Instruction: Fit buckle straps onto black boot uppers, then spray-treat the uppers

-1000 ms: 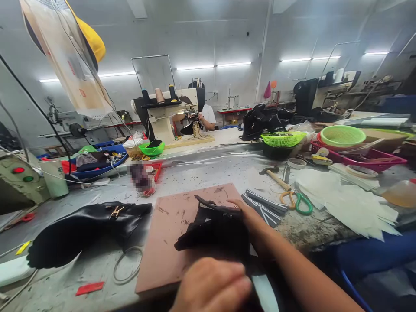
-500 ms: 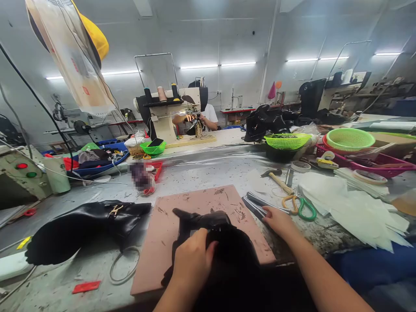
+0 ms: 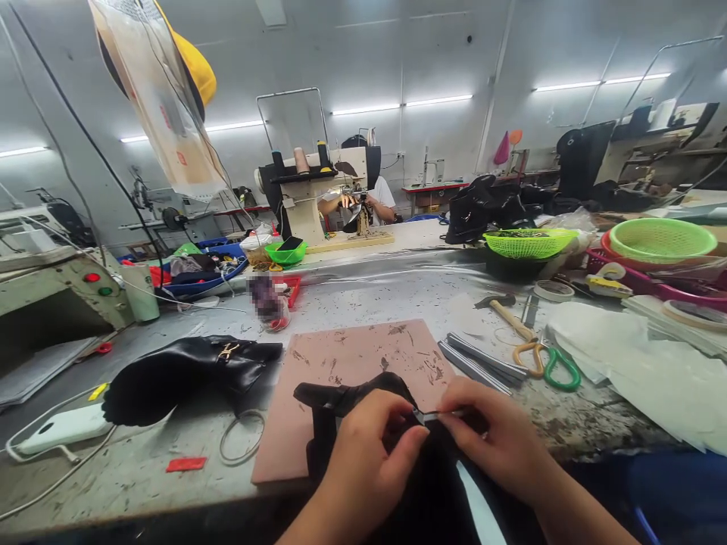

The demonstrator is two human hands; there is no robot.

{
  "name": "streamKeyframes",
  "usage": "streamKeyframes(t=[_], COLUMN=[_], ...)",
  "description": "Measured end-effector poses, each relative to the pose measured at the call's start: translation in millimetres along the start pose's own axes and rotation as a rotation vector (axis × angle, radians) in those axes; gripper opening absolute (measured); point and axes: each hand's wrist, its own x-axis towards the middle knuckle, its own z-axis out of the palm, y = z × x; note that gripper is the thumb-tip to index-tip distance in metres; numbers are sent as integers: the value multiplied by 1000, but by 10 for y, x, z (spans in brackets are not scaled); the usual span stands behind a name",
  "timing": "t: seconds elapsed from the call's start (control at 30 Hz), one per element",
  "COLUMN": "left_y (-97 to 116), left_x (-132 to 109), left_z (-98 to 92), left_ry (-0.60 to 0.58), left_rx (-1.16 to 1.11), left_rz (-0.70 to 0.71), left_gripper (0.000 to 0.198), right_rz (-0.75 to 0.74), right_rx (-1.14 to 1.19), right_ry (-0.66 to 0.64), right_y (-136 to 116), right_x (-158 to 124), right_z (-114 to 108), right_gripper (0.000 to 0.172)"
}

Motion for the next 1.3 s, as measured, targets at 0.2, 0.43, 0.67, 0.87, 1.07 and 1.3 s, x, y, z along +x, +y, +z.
streamKeyframes(t=[0.2,0.43,0.67,0.87,1.07,1.3], left_y=[109,12,26,-81,-414,-892], left_x=[-40,-120,-109,-121,-288,-573], left_z=[85,176,170,83,-344,-733], left_ry=[-40,22,-17,47,376,764], left_rx=[-209,-46,-334,-900,-1074,-940], left_rz=[-69,3,-192,-587,-779,-933], left_gripper=[10,18,13,22,29,21], right_rz=[-231,-347,-111,580,813,897], right_rx=[-162,-467,-140,848,792,498], right_ry=[61,188,204,269,-49,-359], right_y=[-133,-252,-199,34,172,260], right_x=[3,-2,-64,-197,-501,-382], right_z=[101,192,225,-31,-446,-211], right_gripper=[11,14,14,17,30,63])
